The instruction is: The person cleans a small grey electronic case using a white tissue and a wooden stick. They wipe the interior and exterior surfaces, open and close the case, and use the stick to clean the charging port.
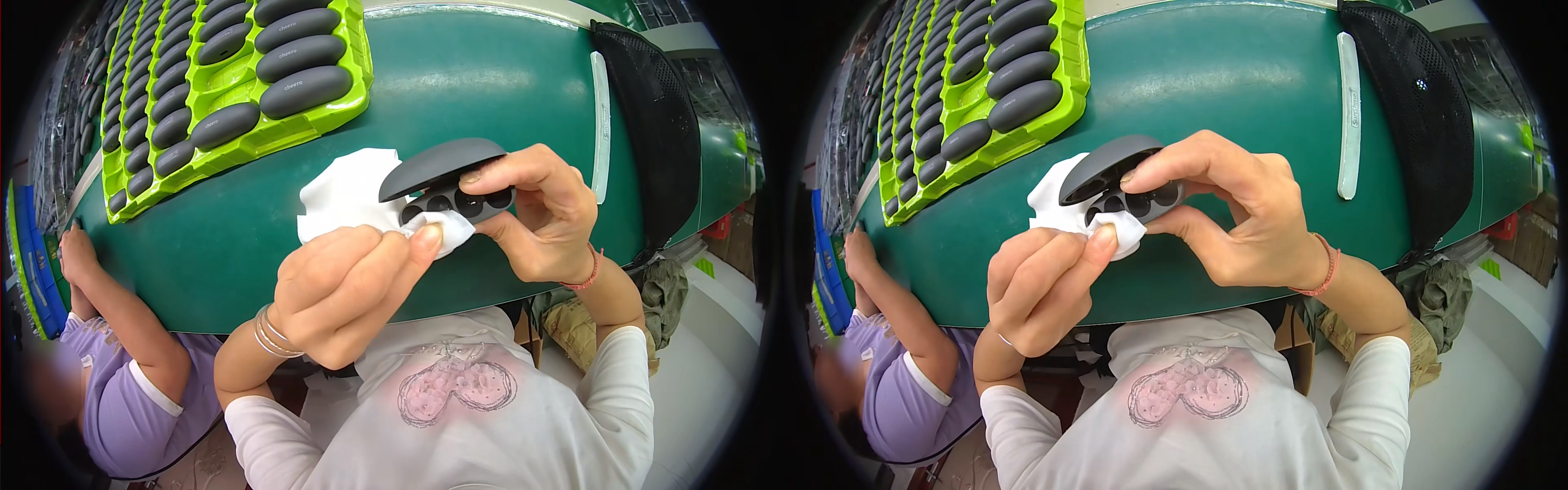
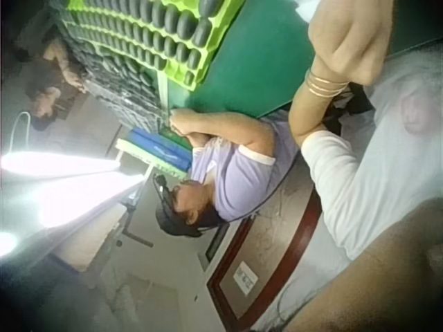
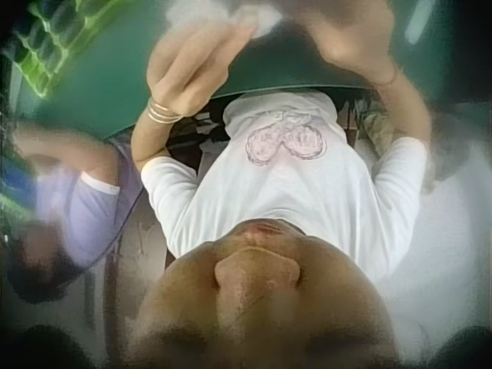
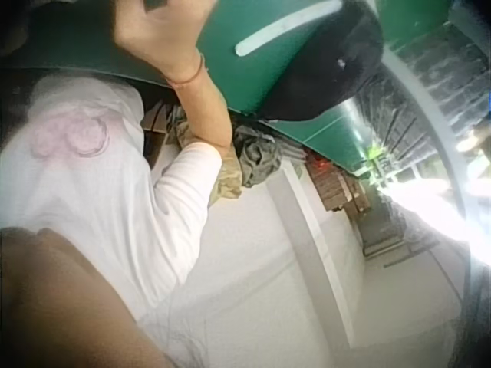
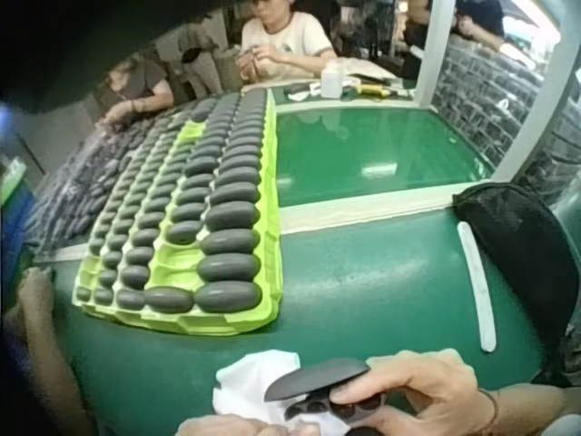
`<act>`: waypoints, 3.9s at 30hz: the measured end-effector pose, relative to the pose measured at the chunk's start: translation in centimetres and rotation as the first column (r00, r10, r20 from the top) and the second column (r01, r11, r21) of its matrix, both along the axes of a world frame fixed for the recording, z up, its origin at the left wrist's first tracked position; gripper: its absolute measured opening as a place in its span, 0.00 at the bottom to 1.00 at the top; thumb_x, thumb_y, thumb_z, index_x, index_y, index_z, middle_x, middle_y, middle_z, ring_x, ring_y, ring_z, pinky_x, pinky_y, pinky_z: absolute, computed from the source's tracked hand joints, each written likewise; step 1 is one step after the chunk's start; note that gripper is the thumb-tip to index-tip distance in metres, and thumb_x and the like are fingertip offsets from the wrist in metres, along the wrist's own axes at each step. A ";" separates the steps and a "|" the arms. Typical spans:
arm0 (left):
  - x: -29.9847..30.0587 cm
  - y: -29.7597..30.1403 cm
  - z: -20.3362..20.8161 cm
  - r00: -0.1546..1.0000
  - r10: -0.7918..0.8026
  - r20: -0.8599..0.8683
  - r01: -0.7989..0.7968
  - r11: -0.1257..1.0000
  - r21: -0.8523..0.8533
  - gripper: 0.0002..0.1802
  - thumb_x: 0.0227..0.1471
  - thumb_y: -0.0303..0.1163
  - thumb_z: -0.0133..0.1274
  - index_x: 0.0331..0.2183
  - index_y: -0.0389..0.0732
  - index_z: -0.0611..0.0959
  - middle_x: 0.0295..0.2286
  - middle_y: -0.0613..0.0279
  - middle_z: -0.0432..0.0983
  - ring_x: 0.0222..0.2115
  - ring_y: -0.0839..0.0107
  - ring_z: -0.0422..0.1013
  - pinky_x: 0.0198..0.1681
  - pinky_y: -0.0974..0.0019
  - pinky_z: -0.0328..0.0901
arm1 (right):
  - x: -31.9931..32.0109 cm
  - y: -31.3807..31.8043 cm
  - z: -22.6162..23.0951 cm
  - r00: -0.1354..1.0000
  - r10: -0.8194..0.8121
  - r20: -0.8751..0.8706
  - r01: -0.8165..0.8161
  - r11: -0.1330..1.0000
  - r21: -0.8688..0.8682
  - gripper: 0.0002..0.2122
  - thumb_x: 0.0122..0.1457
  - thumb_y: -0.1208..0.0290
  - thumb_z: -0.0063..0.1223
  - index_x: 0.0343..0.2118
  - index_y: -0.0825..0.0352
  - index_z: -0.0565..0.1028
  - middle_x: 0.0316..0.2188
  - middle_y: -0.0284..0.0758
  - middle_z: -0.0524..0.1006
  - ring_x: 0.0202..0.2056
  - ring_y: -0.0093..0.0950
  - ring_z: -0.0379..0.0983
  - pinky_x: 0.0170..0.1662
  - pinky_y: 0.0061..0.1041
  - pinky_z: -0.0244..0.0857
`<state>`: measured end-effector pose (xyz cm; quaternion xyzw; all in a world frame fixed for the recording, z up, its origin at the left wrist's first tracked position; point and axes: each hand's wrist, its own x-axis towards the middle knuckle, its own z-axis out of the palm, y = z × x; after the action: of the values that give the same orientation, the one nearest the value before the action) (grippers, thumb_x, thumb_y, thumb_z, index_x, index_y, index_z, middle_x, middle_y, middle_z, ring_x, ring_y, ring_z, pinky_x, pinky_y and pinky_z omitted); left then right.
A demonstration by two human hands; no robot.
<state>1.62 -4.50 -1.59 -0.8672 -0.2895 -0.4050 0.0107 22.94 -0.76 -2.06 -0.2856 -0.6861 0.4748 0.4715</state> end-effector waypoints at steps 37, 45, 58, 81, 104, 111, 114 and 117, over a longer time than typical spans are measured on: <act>-0.7 0.1 -0.5 0.997 -0.073 0.005 0.072 0.997 0.016 0.24 0.23 0.15 0.57 0.33 0.31 0.84 0.31 0.60 0.72 0.27 0.68 0.68 0.26 0.67 0.66 | -0.1 -0.8 -0.9 0.995 -0.074 0.072 0.068 0.995 0.074 0.16 0.39 0.89 0.59 0.34 0.69 0.77 0.30 0.36 0.79 0.27 0.29 0.76 0.32 0.22 0.70; -0.5 0.5 -0.1 0.993 -0.118 -0.003 0.118 0.993 0.022 0.26 0.20 0.16 0.56 0.33 0.30 0.84 0.31 0.58 0.73 0.27 0.67 0.69 0.27 0.68 0.67 | -0.2 -0.5 -0.6 0.997 -0.035 0.074 0.027 0.995 0.100 0.16 0.40 0.90 0.57 0.35 0.70 0.76 0.31 0.37 0.78 0.29 0.28 0.77 0.32 0.20 0.71; -0.6 0.4 0.1 0.993 -0.114 0.001 0.114 0.992 -0.056 0.25 0.18 0.15 0.55 0.31 0.27 0.82 0.30 0.56 0.73 0.25 0.65 0.69 0.24 0.67 0.65 | -0.4 -0.4 -0.8 0.995 -0.043 0.090 0.033 0.994 0.107 0.17 0.39 0.91 0.55 0.34 0.70 0.76 0.30 0.37 0.78 0.26 0.27 0.76 0.30 0.20 0.71; -2.0 -0.6 -0.1 0.996 0.078 0.036 -0.078 0.997 -0.010 0.23 0.30 0.16 0.60 0.34 0.45 0.84 0.29 0.67 0.65 0.22 0.75 0.60 0.20 0.73 0.54 | -0.4 -0.3 -1.0 0.999 -0.029 -0.028 0.028 0.998 -0.050 0.18 0.41 0.92 0.58 0.38 0.73 0.74 0.34 0.39 0.76 0.35 0.28 0.77 0.40 0.22 0.73; -1.3 0.6 -0.6 0.997 -0.026 -0.067 0.034 0.993 0.114 0.19 0.25 0.17 0.61 0.29 0.29 0.84 0.26 0.60 0.71 0.25 0.70 0.68 0.24 0.71 0.66 | -1.0 0.0 -0.9 0.992 -0.055 0.112 0.042 0.993 0.112 0.17 0.40 0.91 0.56 0.36 0.70 0.76 0.30 0.37 0.78 0.28 0.29 0.77 0.32 0.21 0.72; -0.9 0.6 -1.1 0.998 -0.048 -0.049 0.054 0.991 0.119 0.24 0.21 0.15 0.58 0.31 0.27 0.83 0.30 0.57 0.71 0.25 0.67 0.69 0.23 0.67 0.66 | -1.1 -0.1 -0.7 0.985 -0.064 0.159 0.042 0.989 0.139 0.16 0.41 0.92 0.54 0.35 0.71 0.75 0.30 0.37 0.77 0.30 0.28 0.78 0.34 0.21 0.74; -0.5 0.4 -1.3 0.997 -0.079 -0.026 0.081 0.991 0.102 0.23 0.23 0.14 0.58 0.32 0.26 0.83 0.32 0.55 0.71 0.26 0.67 0.68 0.22 0.66 0.65 | -1.6 -0.2 -0.7 0.992 -0.022 0.125 0.011 0.996 0.085 0.16 0.41 0.92 0.53 0.35 0.72 0.75 0.31 0.38 0.77 0.30 0.29 0.78 0.35 0.21 0.74; -0.6 0.1 -1.0 0.996 -0.069 -0.065 0.081 0.976 0.204 0.16 0.34 0.22 0.60 0.32 0.36 0.85 0.30 0.63 0.70 0.28 0.72 0.65 0.24 0.70 0.60 | -1.5 -0.2 -0.5 1.000 -0.002 0.018 0.001 0.999 0.049 0.18 0.40 0.94 0.53 0.37 0.74 0.74 0.34 0.39 0.76 0.34 0.29 0.77 0.37 0.22 0.74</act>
<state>0.99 -4.41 -2.63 -0.8830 -0.2125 -0.4080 0.0935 21.48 -0.93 -2.60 -0.2785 -0.7015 0.4551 0.4725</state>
